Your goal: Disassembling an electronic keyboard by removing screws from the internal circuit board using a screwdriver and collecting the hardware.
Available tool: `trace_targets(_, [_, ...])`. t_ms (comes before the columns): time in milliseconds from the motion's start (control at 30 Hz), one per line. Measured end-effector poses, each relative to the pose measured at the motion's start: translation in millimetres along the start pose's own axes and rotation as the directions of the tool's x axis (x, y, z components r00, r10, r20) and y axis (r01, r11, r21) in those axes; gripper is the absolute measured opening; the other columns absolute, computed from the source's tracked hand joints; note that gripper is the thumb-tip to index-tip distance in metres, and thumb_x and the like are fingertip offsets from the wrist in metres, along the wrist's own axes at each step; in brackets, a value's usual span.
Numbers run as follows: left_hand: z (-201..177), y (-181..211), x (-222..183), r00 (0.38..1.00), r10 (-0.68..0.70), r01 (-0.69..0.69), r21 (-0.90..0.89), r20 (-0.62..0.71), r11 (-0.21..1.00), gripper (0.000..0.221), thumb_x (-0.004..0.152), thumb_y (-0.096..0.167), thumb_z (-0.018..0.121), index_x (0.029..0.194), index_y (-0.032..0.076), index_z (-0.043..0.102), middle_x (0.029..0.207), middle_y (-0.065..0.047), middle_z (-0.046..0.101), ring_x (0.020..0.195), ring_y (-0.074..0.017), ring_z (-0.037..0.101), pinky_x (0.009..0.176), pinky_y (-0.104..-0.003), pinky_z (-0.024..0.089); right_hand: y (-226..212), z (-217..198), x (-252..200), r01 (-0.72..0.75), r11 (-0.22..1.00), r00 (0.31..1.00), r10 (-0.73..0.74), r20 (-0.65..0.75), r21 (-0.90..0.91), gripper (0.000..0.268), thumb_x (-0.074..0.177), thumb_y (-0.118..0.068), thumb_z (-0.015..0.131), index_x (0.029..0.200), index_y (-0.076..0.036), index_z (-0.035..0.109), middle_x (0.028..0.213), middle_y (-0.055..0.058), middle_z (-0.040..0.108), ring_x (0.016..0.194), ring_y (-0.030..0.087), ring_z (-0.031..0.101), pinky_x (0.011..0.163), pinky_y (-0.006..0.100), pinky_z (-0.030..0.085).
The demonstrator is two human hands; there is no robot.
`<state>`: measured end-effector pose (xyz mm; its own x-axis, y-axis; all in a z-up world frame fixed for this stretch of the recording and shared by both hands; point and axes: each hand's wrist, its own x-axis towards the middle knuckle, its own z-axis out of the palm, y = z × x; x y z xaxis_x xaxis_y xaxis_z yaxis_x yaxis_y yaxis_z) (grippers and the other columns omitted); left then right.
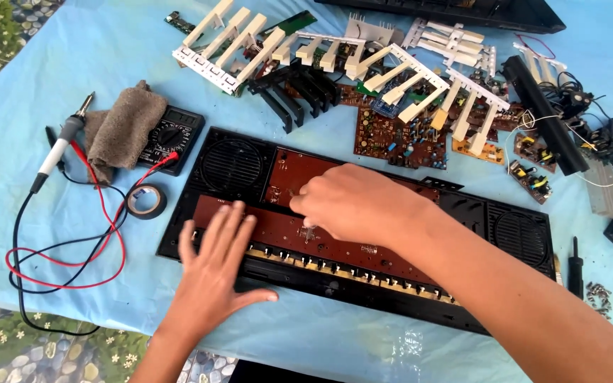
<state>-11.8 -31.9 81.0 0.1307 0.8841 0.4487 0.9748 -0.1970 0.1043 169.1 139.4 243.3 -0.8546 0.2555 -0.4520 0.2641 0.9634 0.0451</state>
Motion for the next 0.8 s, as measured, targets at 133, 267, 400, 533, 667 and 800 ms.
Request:
trace_targets(133, [-5,3,39,0.978,0.209,-0.210,0.041,0.025,0.977,0.115,0.080,0.090,0.057,0.156,0.005,0.041,0.169,-0.014,0.033,0.156,-0.0289,0.033,0.120,-0.064,0.025,-23,-6,6,-0.022,0.999,0.995,0.019,0.097,0.028,0.018,0.103,-0.021,0.066,0.112,-0.005,0.069,0.080,0.009,0.071,0.070,0.028,0.071,0.060,0.043,0.060])
trace_targets(267, [12,0,46,0.950,0.305,-0.294,-0.146,0.063,0.945,0.107,0.081,0.089,0.055,0.150,0.007,0.048,0.158,-0.015,0.046,0.147,-0.0303,0.041,0.115,-0.063,0.030,-16,18,12,-0.161,0.972,0.979,0.179,-0.096,0.169,0.017,0.096,-0.005,0.062,0.083,-0.006,0.073,0.070,0.007,0.066,0.062,0.025,0.064,0.056,0.038,0.056])
trace_targets(400, [10,-2,44,0.947,0.309,-0.275,-0.281,0.085,0.919,0.129,0.064,0.096,0.065,0.157,0.009,0.043,0.157,-0.015,0.047,0.146,-0.0310,0.042,0.118,-0.068,0.025,-12,-5,-9,-0.165,0.957,0.982,0.182,-0.050,0.238,0.018,0.098,-0.006,0.060,0.090,0.001,0.075,0.077,0.016,0.073,0.061,0.026,0.071,0.057,0.035,0.061])
trace_targets(533, [13,-2,45,0.945,0.317,-0.283,-0.282,0.082,0.917,0.123,0.068,0.088,0.072,0.156,0.007,0.043,0.155,-0.014,0.049,0.146,-0.0301,0.042,0.119,-0.068,0.024,-26,-31,-19,0.003,0.988,1.000,-0.007,0.028,0.152,0.023,0.097,-0.002,0.063,0.118,0.006,0.067,0.104,0.025,0.074,0.095,0.038,0.074,0.078,0.044,0.064])
trace_targets(667, [11,0,45,0.945,0.321,-0.293,-0.288,0.057,0.912,0.110,0.075,0.085,0.071,0.147,0.004,0.051,0.143,-0.016,0.056,0.141,-0.0321,0.047,0.118,-0.070,0.028,-28,-38,-19,0.044,0.994,0.999,-0.045,0.004,0.096,0.018,0.097,-0.002,0.061,0.112,0.002,0.071,0.099,0.021,0.076,0.091,0.035,0.074,0.079,0.046,0.062])
trace_targets(800, [14,-3,43,0.947,0.315,-0.285,-0.296,0.061,0.912,0.111,0.074,0.084,0.073,0.149,0.005,0.051,0.144,-0.015,0.057,0.141,-0.0315,0.047,0.119,-0.069,0.027,-22,-18,1,-0.205,0.913,0.978,0.207,0.032,0.351,0.018,0.100,-0.007,0.058,0.103,-0.001,0.075,0.087,0.015,0.074,0.073,0.026,0.073,0.066,0.036,0.062])
